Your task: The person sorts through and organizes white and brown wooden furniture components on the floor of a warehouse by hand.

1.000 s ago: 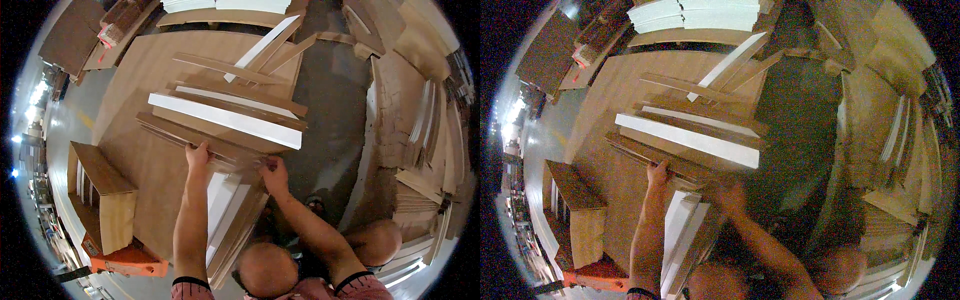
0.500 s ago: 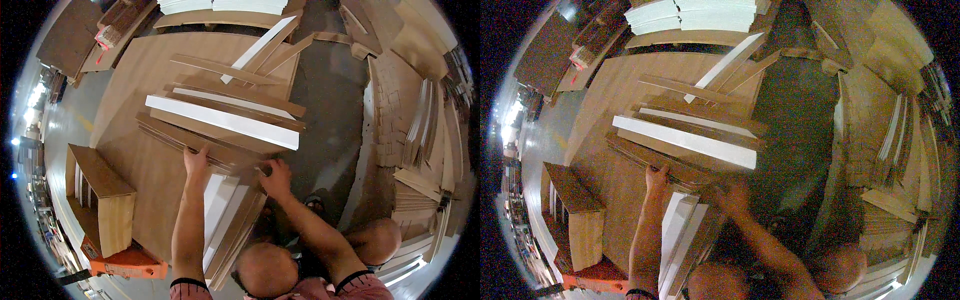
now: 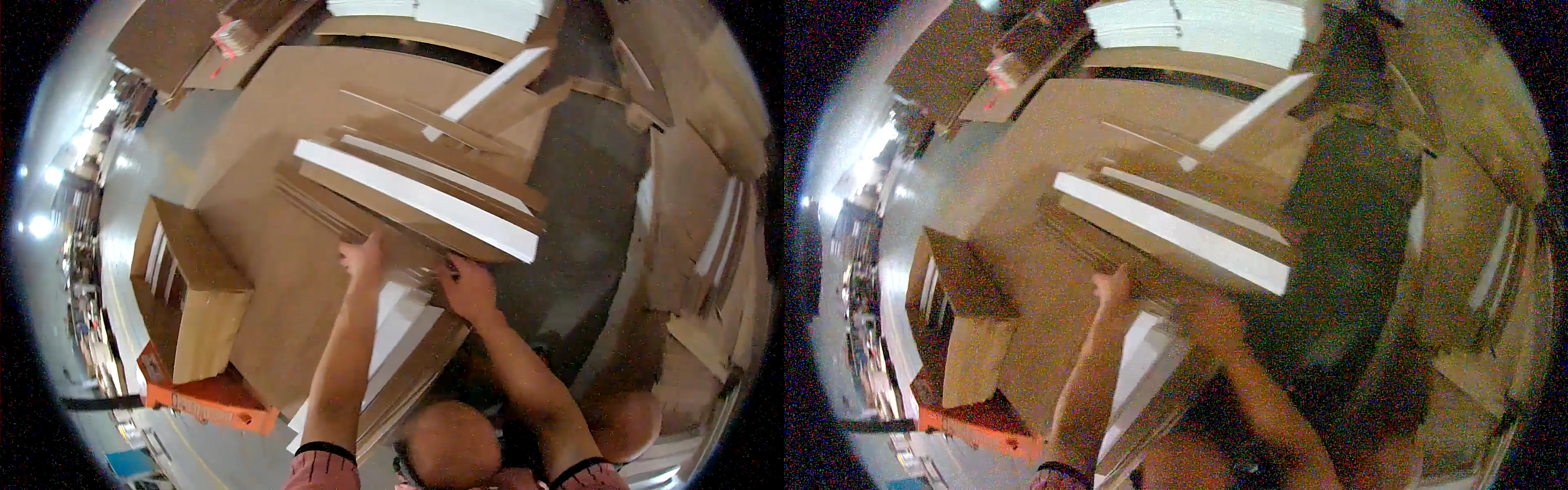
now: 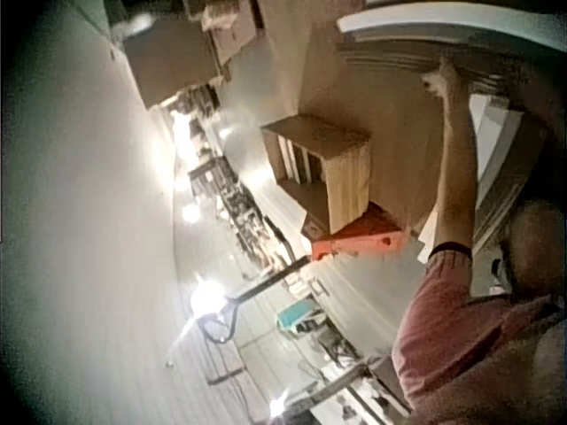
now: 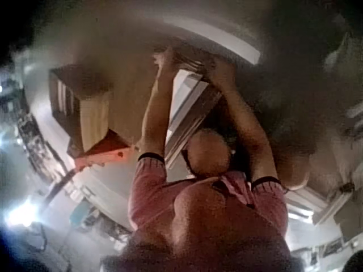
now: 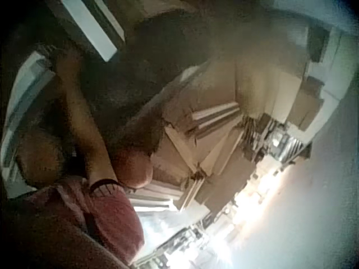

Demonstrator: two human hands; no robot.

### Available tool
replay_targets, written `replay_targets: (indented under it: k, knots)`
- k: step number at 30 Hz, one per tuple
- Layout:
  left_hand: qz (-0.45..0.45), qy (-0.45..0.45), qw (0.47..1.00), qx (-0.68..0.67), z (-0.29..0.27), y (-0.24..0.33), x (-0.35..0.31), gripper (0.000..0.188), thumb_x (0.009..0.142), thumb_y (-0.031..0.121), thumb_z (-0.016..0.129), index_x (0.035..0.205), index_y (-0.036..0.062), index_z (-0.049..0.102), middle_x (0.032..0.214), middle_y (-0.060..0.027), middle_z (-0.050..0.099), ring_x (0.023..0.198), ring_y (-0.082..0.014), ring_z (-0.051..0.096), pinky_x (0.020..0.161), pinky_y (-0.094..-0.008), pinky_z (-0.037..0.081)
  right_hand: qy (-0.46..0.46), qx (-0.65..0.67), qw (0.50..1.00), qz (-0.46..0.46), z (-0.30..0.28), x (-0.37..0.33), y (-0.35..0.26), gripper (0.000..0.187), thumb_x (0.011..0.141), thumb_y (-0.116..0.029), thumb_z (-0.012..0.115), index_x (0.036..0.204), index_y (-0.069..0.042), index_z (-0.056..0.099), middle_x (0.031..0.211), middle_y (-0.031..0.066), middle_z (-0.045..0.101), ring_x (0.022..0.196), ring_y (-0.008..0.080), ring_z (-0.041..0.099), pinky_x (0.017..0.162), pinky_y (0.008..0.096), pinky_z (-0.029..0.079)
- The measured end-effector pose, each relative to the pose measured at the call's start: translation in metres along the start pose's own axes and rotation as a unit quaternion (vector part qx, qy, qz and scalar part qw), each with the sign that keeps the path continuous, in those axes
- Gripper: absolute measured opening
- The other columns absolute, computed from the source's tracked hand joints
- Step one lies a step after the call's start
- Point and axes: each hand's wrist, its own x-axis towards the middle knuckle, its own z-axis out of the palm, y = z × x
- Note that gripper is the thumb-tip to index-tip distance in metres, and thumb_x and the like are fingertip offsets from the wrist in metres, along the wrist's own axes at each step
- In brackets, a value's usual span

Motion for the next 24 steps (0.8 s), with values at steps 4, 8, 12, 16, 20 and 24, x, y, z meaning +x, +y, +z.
replay_targets:
  k: [4,8,12,16,20,24]
  knots:
    - [-0.029,-0.021,0.993,-0.109,0.005,0.008,-0.006,0.070,0.075,0.022,0.077,0.131,-0.0005,0.041,0.122,-0.0231,0.052,0.107,-0.0355,0.056,0.086,-0.0442,0.052,0.051,0.017,0.998,0.013,0.018,0.005,0.021,0.035,0.090,-0.028,0.061,0.116,-0.006,0.067,0.109,0.0221,0.067,0.099,0.0392,0.064,0.087,0.0449,0.051]
    - [-0.084,-0.202,0.911,-0.349,-0.008,0.018,-0.014,0.038,0.078,0.016,0.075,0.107,-0.0032,0.060,0.088,-0.0110,0.064,0.074,-0.0244,0.064,0.061,-0.0356,0.053,0.039,0.046,0.997,0.052,0.024,0.010,0.029,0.034,0.090,-0.027,0.061,0.116,-0.006,0.068,0.111,0.0209,0.067,0.100,0.0387,0.064,0.088,0.0442,0.051]
    - [-0.056,-0.155,0.932,-0.323,-0.004,0.016,-0.011,0.032,0.079,0.015,0.073,0.102,-0.0031,0.062,0.087,-0.0102,0.064,0.073,-0.0217,0.063,0.058,-0.0368,0.050,0.043,0.002,0.999,0.019,0.030,0.008,0.032,0.034,0.089,-0.028,0.062,0.116,-0.007,0.066,0.112,0.0195,0.066,0.099,0.0392,0.064,0.088,0.0448,0.050]
    - [-0.066,-0.139,0.929,-0.335,0.002,0.010,-0.005,0.032,0.081,0.014,0.071,0.105,-0.0038,0.061,0.087,-0.0107,0.063,0.071,-0.0221,0.061,0.057,-0.0380,0.049,0.046,-0.055,0.997,-0.017,0.031,0.004,0.020,0.038,0.088,-0.030,0.063,0.117,-0.004,0.060,0.109,0.0196,0.066,0.102,0.0395,0.062,0.088,0.0466,0.050]
    - [-0.155,-0.160,0.902,-0.369,0.002,0.015,-0.002,0.036,0.080,0.016,0.072,0.109,-0.0033,0.060,0.090,-0.0116,0.064,0.074,-0.0236,0.062,0.062,-0.0391,0.051,0.004,-0.051,0.999,0.010,0.023,0.010,0.019,0.040,0.088,-0.029,0.064,0.117,-0.002,0.057,0.108,0.0206,0.066,0.102,0.0393,0.062,0.088,0.0472,0.049]
    - [-0.184,-0.196,0.883,-0.385,0.002,0.012,0.008,0.041,0.080,0.017,0.073,0.113,-0.0033,0.059,0.095,-0.0127,0.064,0.078,-0.0239,0.063,0.065,-0.0392,0.052,0.008,-0.075,0.997,0.003,0.029,0.012,0.021,0.040,0.087,-0.030,0.065,0.116,-0.003,0.058,0.108,0.0206,0.066,0.100,0.0391,0.063,0.087,0.0461,0.050]
